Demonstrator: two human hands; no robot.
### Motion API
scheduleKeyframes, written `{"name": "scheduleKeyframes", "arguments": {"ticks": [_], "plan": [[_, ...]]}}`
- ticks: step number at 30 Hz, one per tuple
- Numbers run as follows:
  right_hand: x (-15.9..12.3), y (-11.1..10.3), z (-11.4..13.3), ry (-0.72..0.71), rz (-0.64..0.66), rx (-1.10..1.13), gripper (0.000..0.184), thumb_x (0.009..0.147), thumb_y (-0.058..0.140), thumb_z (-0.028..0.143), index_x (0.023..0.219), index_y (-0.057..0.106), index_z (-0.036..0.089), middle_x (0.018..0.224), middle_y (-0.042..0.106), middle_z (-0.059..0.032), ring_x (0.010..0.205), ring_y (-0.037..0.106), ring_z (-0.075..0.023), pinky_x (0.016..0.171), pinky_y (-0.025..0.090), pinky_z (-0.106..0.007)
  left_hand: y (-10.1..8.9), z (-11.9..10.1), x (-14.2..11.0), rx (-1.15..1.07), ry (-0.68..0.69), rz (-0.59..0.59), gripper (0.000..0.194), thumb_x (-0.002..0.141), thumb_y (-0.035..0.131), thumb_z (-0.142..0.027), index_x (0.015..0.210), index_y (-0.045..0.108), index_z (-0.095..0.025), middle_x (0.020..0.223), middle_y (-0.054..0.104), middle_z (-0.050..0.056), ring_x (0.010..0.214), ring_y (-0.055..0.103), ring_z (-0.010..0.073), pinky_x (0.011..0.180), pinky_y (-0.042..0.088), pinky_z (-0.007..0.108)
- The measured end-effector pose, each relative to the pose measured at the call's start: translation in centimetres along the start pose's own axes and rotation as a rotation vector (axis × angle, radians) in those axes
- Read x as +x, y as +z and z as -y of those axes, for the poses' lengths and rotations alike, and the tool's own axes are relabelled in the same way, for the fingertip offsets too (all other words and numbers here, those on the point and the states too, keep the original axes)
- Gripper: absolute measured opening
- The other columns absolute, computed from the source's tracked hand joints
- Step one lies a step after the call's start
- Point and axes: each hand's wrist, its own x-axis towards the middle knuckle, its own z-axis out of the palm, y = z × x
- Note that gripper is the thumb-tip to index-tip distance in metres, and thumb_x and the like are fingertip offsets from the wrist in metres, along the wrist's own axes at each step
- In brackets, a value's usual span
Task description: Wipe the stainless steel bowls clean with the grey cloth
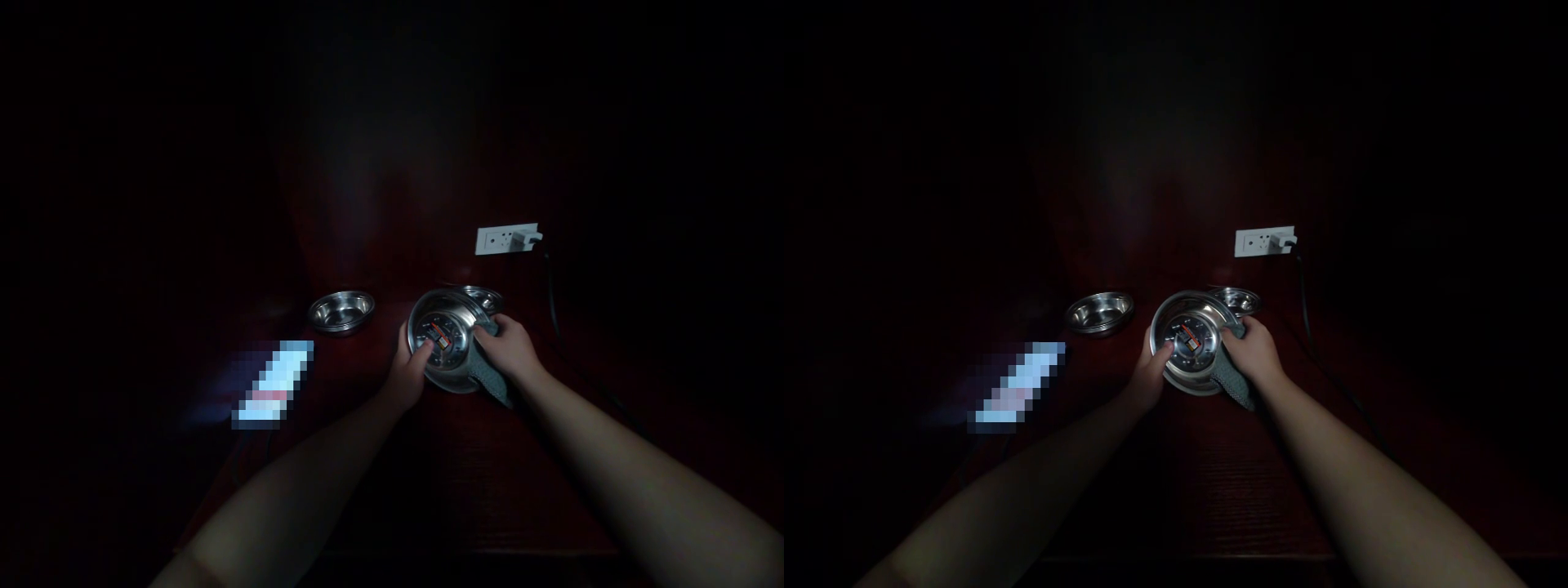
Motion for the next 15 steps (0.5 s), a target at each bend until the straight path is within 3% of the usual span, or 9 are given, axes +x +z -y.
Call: {"name": "scheduleKeyframes", "arguments": {"ticks": [5, 9, 15], "plan": [[0.1, 0.0, -0.2, 0.014, 0.011, 0.006, 0.024, 0.066, 0.056, 0.034, 0.081, 0.060, 0.015, 0.075, 0.064, -0.0049, 0.065, 0.057, -0.0165, 0.059, 0.042, -0.025, 0.1, -0.4, 0.0, 0.007, 0.003, 0.020, 0.044, 0.079, 0.052, -0.025, 0.121, 0.043, -0.018, 0.120, 0.054, 0.007, 0.112, 0.049, 0.0209, 0.099, 0.035, 0.035], [0.1, 0.0, -0.3, -0.013, -0.005, -0.025, 0.031, 0.064, 0.059, 0.036, 0.088, 0.056, 0.016, 0.080, 0.063, -0.0056, 0.069, 0.056, -0.0175, 0.062, 0.042, -0.027, 0.0, 0.1, 0.1, 0.015, 0.002, -0.003, 0.044, 0.079, 0.052, -0.026, 0.121, 0.042, -0.019, 0.117, 0.056, 0.007, 0.109, 0.051, 0.0204, 0.098, 0.036, 0.035], [0.4, 0.5, -0.9, -0.012, -0.026, 0.028, 0.038, 0.067, 0.058, 0.042, 0.094, 0.053, 0.016, 0.087, 0.062, -0.0073, 0.075, 0.058, -0.0192, 0.066, 0.044, -0.030, -0.1, 0.9, 0.8, -0.056, -0.135, -0.167, 0.042, 0.077, 0.053, -0.029, 0.117, 0.043, -0.022, 0.115, 0.057, 0.007, 0.106, 0.054, 0.0218, 0.093, 0.042, 0.039]]}}
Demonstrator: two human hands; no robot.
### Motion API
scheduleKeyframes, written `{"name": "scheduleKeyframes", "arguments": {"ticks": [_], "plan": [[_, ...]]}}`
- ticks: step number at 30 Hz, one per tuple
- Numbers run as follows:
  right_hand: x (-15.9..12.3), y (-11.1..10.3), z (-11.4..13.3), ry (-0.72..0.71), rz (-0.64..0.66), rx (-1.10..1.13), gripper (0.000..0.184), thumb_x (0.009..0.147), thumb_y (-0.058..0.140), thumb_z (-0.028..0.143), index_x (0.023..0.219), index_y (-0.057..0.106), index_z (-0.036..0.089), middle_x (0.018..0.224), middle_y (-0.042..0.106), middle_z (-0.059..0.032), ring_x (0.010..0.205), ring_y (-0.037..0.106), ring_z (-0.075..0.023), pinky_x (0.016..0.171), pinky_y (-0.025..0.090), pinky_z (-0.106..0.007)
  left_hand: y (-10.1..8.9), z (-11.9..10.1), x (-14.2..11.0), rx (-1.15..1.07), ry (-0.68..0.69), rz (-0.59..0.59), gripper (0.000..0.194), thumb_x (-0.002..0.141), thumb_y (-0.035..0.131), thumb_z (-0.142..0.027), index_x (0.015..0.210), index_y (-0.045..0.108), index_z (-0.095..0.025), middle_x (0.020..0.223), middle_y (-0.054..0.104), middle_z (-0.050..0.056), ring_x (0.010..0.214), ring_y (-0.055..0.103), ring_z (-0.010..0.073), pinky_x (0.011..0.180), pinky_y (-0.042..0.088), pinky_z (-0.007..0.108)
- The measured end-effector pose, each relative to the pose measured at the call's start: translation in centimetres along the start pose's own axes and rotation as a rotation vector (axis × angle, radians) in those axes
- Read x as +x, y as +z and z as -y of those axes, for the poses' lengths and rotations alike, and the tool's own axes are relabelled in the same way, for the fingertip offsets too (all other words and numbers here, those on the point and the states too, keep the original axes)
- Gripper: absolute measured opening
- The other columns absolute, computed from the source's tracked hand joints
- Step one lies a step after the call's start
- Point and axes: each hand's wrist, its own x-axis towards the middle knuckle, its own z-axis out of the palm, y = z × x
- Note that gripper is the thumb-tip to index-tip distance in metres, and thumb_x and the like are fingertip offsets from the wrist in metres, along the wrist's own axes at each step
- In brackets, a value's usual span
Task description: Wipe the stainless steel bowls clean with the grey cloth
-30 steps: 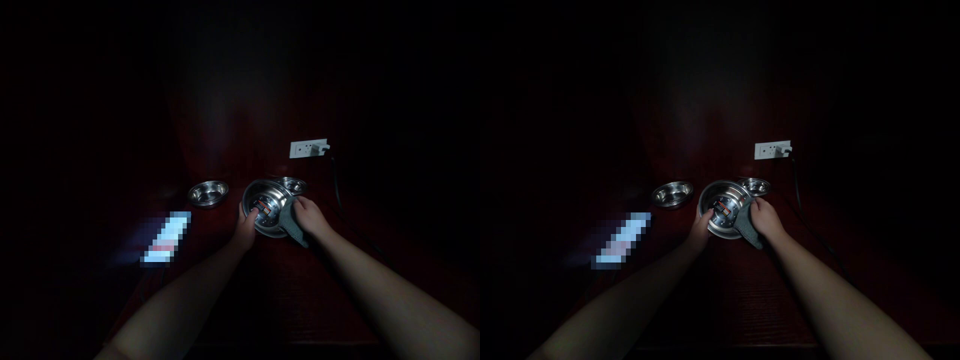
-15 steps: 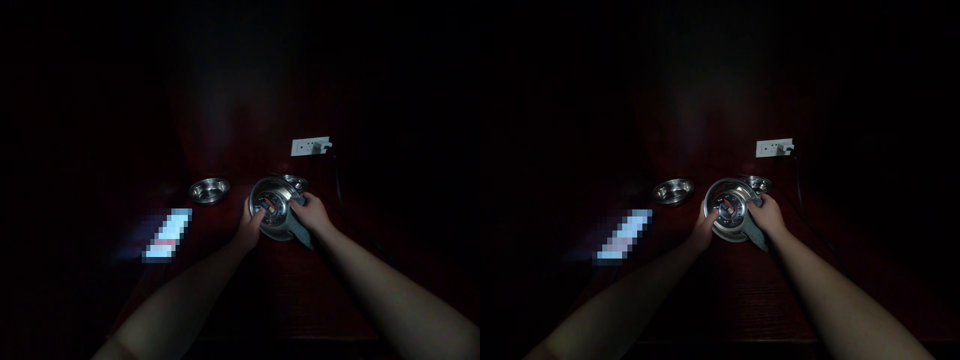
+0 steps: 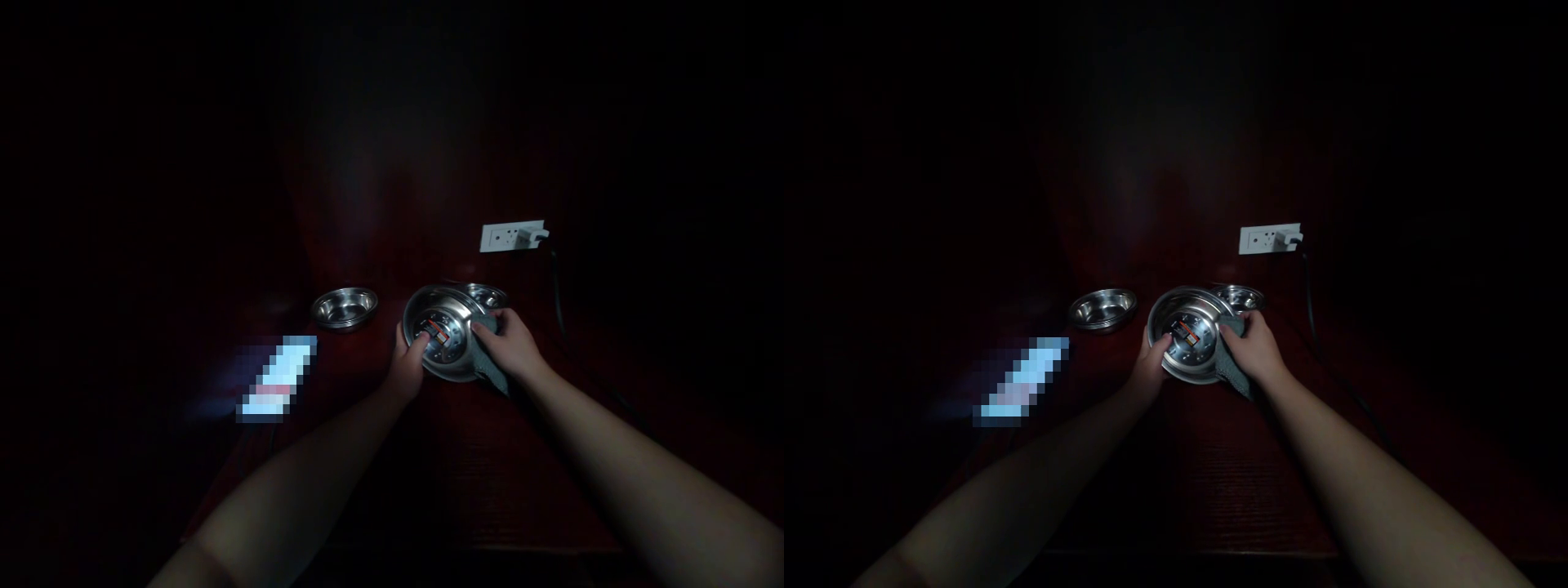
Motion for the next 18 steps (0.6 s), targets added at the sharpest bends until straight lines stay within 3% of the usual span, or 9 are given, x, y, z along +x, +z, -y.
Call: {"name": "scheduleKeyframes", "arguments": {"ticks": [5, 13, 18], "plan": [[0.22, 0.47, -0.33, 0.079, 0.082, 0.130, 0.026, 0.073, 0.049, 0.035, 0.090, 0.056, 0.017, 0.089, 0.065, -0.0073, 0.077, 0.060, -0.0194, 0.067, 0.045, -0.029, 0.13, -0.48, 0.09, -0.080, -0.101, -0.068, 0.051, 0.076, 0.053, -0.029, 0.124, 0.036, -0.027, 0.114, 0.057, 0.006, 0.097, 0.059, 0.0223, 0.084, 0.048, 0.042], [-0.32, 0.00, 0.26, 0.159, 0.284, 0.178, 0.025, 0.073, 0.049, 0.034, 0.084, 0.062, 0.015, 0.077, 0.068, -0.0071, 0.066, 0.062, -0.0200, 0.055, 0.045, -0.027, -0.28, 0.14, -0.12, 0.022, 0.121, 0.036, 0.053, 0.076, 0.054, -0.027, 0.126, 0.037, -0.022, 0.121, 0.053, 0.007, 0.112, 0.050, 0.0229, 0.097, 0.038, 0.040], [-0.39, -0.05, 0.36, 0.131, 0.240, 0.083, 0.023, 0.072, 0.052, 0.032, 0.084, 0.061, 0.014, 0.078, 0.068, -0.0089, 0.066, 0.062, -0.0203, 0.056, 0.044, -0.027, -0.15, -0.37, -0.54, 0.081, 0.239, 0.132, 0.057, 0.076, 0.055, -0.024, 0.129, 0.033, -0.020, 0.125, 0.050, 0.007, 0.117, 0.046, 0.0213, 0.103, 0.031, 0.035]]}}
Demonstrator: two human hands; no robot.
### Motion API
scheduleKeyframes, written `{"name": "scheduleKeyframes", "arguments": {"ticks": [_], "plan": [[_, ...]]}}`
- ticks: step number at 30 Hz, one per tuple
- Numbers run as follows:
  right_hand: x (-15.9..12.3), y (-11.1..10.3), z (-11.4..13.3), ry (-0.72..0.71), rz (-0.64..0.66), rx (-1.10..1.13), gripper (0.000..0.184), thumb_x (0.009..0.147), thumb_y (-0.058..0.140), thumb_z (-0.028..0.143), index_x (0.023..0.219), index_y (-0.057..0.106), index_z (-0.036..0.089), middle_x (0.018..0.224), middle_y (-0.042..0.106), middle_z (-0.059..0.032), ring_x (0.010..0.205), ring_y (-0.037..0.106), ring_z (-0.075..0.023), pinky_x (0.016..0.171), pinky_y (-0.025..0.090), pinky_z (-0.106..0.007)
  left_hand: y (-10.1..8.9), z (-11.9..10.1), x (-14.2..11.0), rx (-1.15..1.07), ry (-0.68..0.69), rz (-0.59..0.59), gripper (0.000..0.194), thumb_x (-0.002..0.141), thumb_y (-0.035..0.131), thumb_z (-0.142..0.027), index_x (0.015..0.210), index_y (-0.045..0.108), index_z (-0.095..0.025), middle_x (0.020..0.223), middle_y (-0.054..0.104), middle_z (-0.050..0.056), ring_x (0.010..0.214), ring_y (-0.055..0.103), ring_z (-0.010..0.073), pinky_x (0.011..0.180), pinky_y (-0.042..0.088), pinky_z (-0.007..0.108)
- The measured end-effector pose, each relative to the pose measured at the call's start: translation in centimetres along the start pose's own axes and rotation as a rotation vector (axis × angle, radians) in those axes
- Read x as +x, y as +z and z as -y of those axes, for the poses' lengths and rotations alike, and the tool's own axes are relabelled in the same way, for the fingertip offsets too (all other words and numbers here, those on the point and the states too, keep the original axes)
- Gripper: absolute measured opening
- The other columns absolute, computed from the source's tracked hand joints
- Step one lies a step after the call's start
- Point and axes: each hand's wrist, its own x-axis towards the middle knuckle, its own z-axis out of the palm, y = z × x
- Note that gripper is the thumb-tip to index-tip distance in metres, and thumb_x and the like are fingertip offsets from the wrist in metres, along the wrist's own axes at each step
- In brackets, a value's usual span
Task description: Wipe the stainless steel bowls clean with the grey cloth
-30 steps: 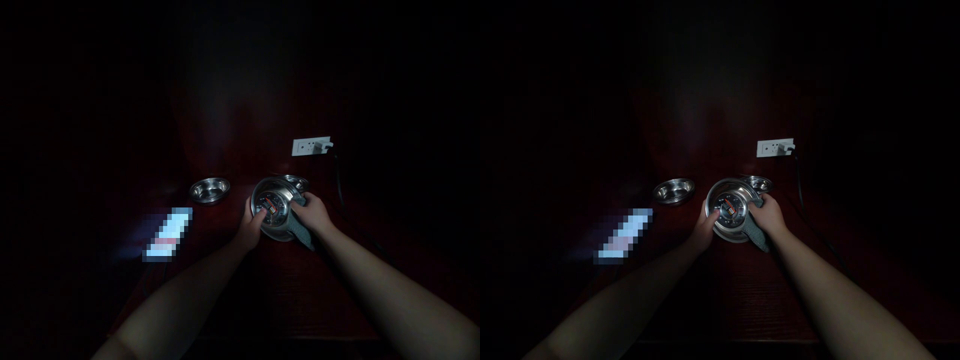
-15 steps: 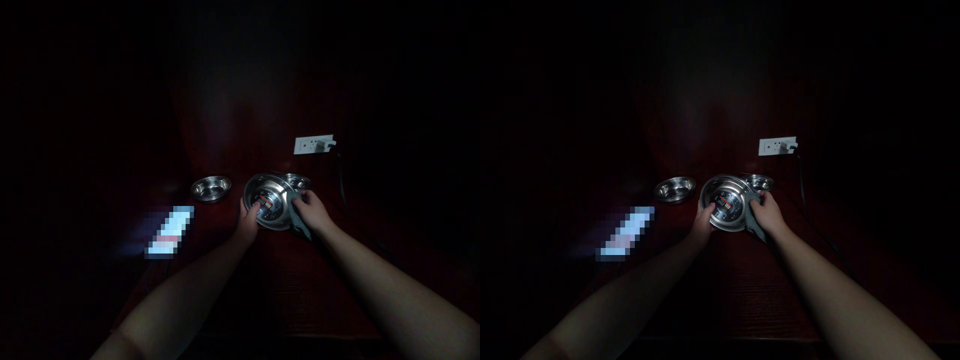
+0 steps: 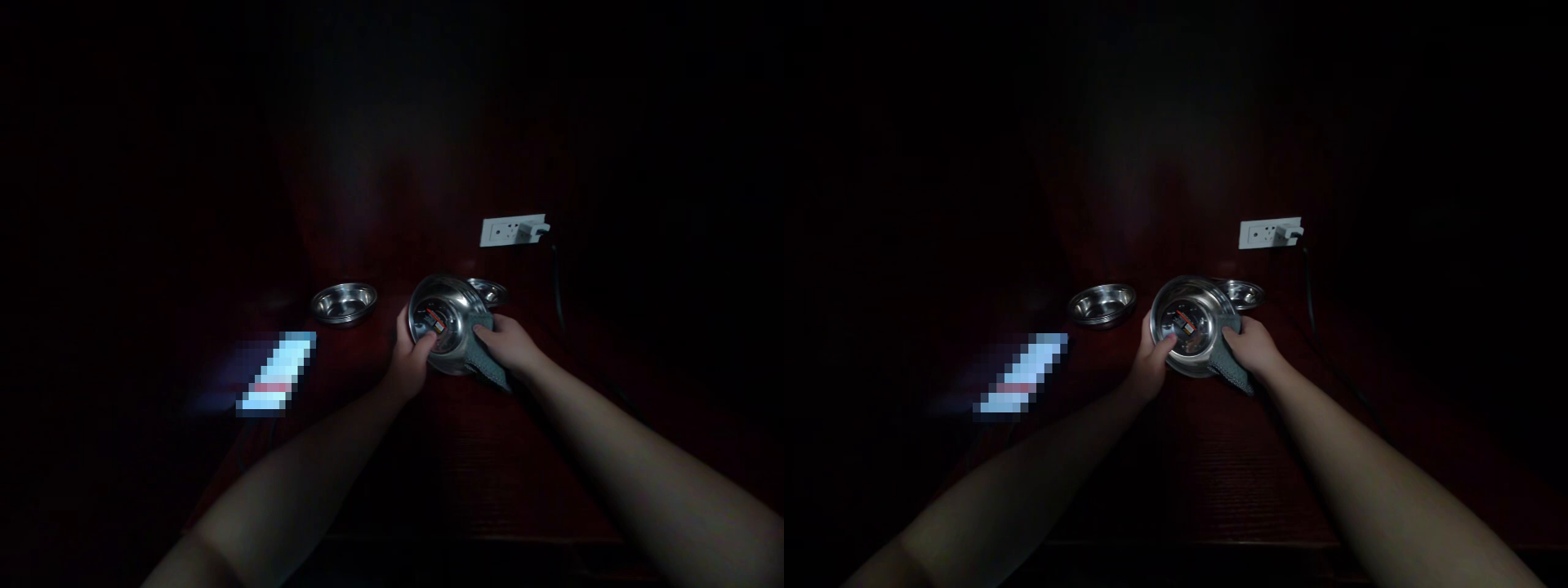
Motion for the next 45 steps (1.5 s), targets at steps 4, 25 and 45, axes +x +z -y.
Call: {"name": "scheduleKeyframes", "arguments": {"ticks": [4, 25, 45], "plan": [[0.0, 0.0, 0.2, -0.040, -0.090, -0.145, 0.023, 0.069, 0.055, 0.028, 0.085, 0.060, 0.012, 0.082, 0.067, -0.0110, 0.070, 0.061, -0.0201, 0.060, 0.045, -0.027, 0.2, -0.2, -0.1, 0.000, 0.015, 0.065, 0.060, 0.077, 0.055, -0.022, 0.131, 0.029, -0.020, 0.128, 0.047, 0.008, 0.119, 0.043, 0.0213, 0.104, 0.029, 0.036], [0.0, 0.0, 0.0, 0.134, 0.003, 0.176, 0.037, 0.067, 0.065, 0.043, 0.086, 0.065, 0.012, 0.088, 0.069, -0.0124, 0.078, 0.065, -0.0228, 0.064, 0.050, -0.029, 0.3, -0.6, -0.6, -0.004, 0.118, 0.121, 0.065, 0.074, 0.056, -0.021, 0.132, 0.027, -0.021, 0.131, 0.044, 0.009, 0.122, 0.040, 0.0246, 0.104, 0.027, 0.040], [0.8, -0.2, -1.5, -0.059, -0.059, 0.041, 0.034, 0.064, 0.066, 0.032, 0.091, 0.064, 0.012, 0.089, 0.070, -0.0108, 0.078, 0.065, -0.0226, 0.065, 0.051, -0.030, -1.0, -0.3, 1.4, -0.116, -0.217, 0.185, 0.062, 0.060, 0.060, -0.017, 0.120, 0.044, -0.023, 0.116, 0.056, 0.005, 0.113, 0.047, 0.0262, 0.097, 0.034, 0.043]]}}
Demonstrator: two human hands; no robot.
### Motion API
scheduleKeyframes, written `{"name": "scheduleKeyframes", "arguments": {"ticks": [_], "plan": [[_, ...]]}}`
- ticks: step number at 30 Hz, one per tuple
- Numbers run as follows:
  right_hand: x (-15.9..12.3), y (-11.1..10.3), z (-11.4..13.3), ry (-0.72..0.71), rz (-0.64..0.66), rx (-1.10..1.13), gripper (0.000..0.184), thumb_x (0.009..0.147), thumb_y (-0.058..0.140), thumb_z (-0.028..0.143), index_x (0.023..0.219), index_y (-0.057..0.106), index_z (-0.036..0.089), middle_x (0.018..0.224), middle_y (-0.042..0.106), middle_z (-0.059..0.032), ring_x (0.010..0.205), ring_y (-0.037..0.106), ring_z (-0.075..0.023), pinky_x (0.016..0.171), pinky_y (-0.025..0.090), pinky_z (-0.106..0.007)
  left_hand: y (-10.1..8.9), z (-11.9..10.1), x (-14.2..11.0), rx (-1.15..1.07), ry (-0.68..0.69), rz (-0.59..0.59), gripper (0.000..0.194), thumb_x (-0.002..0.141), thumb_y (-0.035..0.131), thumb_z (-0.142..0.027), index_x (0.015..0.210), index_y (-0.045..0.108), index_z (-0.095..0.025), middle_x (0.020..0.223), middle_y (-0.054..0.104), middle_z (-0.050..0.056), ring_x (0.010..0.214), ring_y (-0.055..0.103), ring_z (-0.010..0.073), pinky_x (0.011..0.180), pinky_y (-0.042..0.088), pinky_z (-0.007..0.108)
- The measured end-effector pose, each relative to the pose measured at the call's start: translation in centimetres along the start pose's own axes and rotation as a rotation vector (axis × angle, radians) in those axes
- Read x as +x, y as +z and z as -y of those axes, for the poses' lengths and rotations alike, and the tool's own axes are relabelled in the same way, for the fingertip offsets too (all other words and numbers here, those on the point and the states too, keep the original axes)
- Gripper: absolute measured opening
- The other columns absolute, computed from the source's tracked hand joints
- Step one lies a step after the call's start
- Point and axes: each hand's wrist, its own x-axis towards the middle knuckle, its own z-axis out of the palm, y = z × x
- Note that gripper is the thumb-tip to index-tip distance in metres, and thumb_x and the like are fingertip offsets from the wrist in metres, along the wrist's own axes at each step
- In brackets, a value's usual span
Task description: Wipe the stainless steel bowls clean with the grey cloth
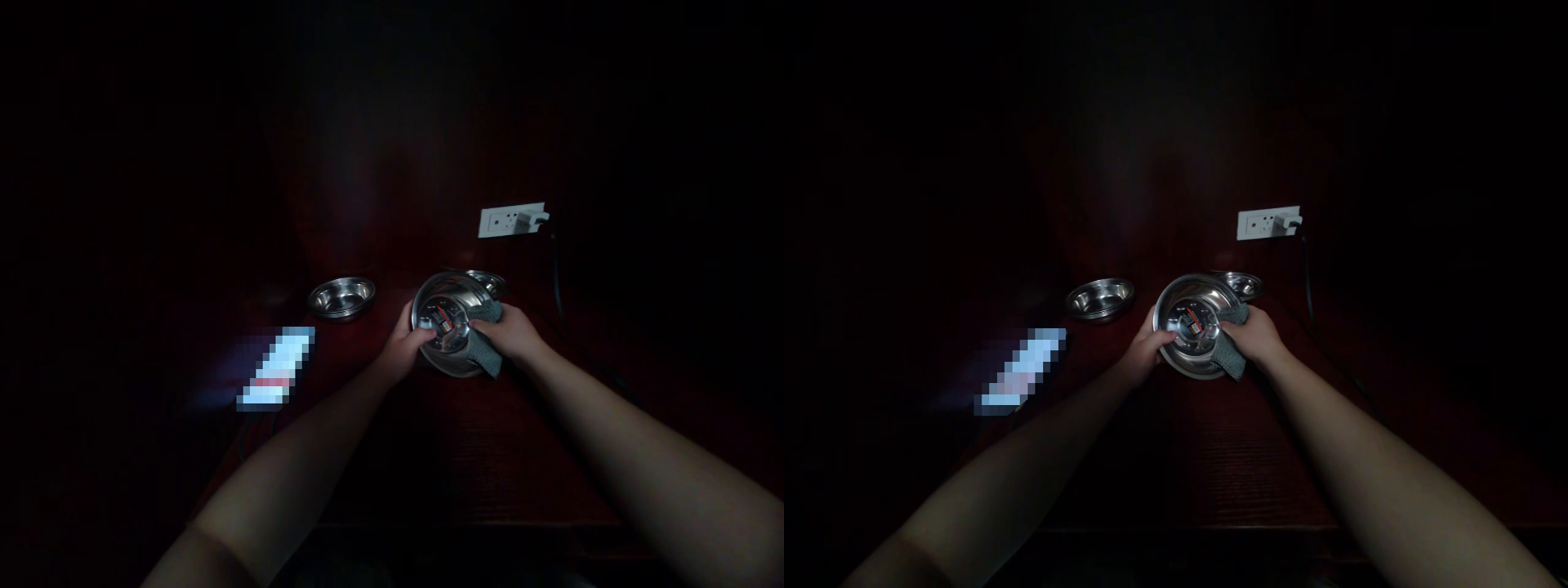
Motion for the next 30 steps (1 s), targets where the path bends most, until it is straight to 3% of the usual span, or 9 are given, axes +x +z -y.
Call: {"name": "scheduleKeyframes", "arguments": {"ticks": [9, 17, 23, 26, 30], "plan": [[0.2, -0.6, 0.2, 0.002, -0.009, -0.139, 0.036, 0.058, 0.069, 0.032, 0.090, 0.065, 0.014, 0.087, 0.070, -0.0086, 0.076, 0.065, -0.0216, 0.065, 0.049, -0.029, 0.0, -0.5, -0.4, -0.014, -0.155, 0.123, 0.067, 0.059, 0.063, -0.018, 0.123, 0.042, -0.023, 0.107, 0.061, 0.005, 0.101, 0.055, 0.0261, 0.088, 0.041, 0.041], [-0.3, -0.7, 1.0, -0.048, -0.046, -0.240, 0.037, 0.061, 0.068, 0.034, 0.092, 0.064, 0.014, 0.086, 0.069, -0.0091, 0.075, 0.064, -0.0210, 0.067, 0.048, -0.030, -0.3, -0.1, -0.5, -0.022, -0.144, 0.152, 0.059, 0.059, 0.063, -0.017, 0.116, 0.048, -0.023, 0.110, 0.061, 0.005, 0.103, 0.054, 0.0277, 0.089, 0.041, 0.043], [-0.1, -0.6, 1.0, -0.056, 0.017, -0.211, 0.041, 0.067, 0.062, 0.039, 0.099, 0.060, 0.014, 0.094, 0.066, -0.0097, 0.082, 0.062, -0.0211, 0.072, 0.046, -0.030, 0.1, 1.6, -0.8, -0.086, -0.168, -0.038, 0.054, 0.066, 0.059, -0.022, 0.119, 0.049, -0.019, 0.109, 0.061, 0.007, 0.103, 0.055, 0.0265, 0.094, 0.038, 0.044], [0.0, -0.5, 1.0, -0.054, 0.015, -0.155, 0.032, 0.075, 0.047, 0.034, 0.099, 0.059, 0.016, 0.093, 0.065, -0.0077, 0.082, 0.060, -0.0205, 0.072, 0.045, -0.030, -0.1, 2.1, -0.6, -0.109, -0.160, -0.101, 0.050, 0.068, 0.058, -0.024, 0.117, 0.050, -0.018, 0.107, 0.062, 0.007, 0.101, 0.056, 0.0251, 0.094, 0.039, 0.043], [0.1, -0.6, 0.9, -0.098, -0.015, -0.119, 0.024, 0.075, 0.042, 0.027, 0.091, 0.057, 0.018, 0.085, 0.064, -0.0042, 0.075, 0.058, -0.0192, 0.069, 0.045, -0.029, -0.8, 2.7, 0.3, -0.128, -0.085, -0.185, 0.049, 0.072, 0.058, -0.035, 0.117, 0.049, -0.019, 0.111, 0.060, 0.007, 0.104, 0.055, 0.0236, 0.095, 0.038, 0.041]]}}
